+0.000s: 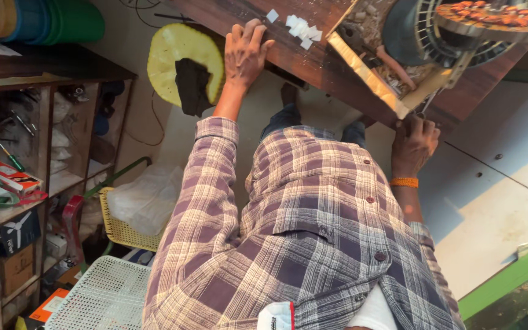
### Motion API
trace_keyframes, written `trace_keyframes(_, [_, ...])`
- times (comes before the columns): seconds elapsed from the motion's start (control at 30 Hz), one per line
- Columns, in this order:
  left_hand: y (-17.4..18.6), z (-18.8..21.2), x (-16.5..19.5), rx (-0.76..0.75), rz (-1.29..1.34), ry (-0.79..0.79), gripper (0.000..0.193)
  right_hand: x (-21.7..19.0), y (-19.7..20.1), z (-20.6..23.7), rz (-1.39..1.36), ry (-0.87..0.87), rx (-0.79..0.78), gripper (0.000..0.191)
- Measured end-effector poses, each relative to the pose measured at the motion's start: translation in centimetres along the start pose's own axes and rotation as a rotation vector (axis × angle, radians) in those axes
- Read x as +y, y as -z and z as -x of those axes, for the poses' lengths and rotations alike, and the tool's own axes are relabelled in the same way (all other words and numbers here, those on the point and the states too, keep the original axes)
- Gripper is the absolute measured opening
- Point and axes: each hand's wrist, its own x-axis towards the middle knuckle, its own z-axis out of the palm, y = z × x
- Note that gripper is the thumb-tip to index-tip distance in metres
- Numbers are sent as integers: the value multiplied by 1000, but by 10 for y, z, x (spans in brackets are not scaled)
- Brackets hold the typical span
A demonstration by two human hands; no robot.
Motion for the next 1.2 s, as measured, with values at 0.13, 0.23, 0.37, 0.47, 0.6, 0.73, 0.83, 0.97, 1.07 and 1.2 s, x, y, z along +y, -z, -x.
trace_keyframes(0.13, [1,-12,10,-39,-30,-22,70,3,0,-8,17,-133,18,14])
trace_keyframes(0.23, [1,-15,16,-43,-7,-58,73,4,4,-3,5,-195,78,14])
trace_keyframes(0.37, [3,-9,10,-37,164,-266,66,2,16,14,-58,-289,95,9])
trace_keyframes(0.47, [1,-4,2,-139,271,-426,54,3,26,18,-74,-368,86,16])
trace_keyframes(0.6, [0,-4,-2,-111,265,-485,42,9,41,6,58,-411,19,37])
trace_keyframes(0.73, [1,-1,6,37,406,-359,25,10,45,0,75,-598,-268,60])
trace_keyframes(0.83, [1,-1,29,248,798,74,15,15,47,6,-356,-769,-295,78])
trace_keyframes(0.97, [12,-9,56,243,1474,601,29,37,76,32,-1244,-996,-328,74])
trace_keyframes(1.07, [32,-20,79,247,1835,609,15,48,129,60,-1425,-913,-443,62])
trace_keyframes(1.2, [62,-30,129,32,1893,536,17,36,171,48,-1349,-796,-504,35])
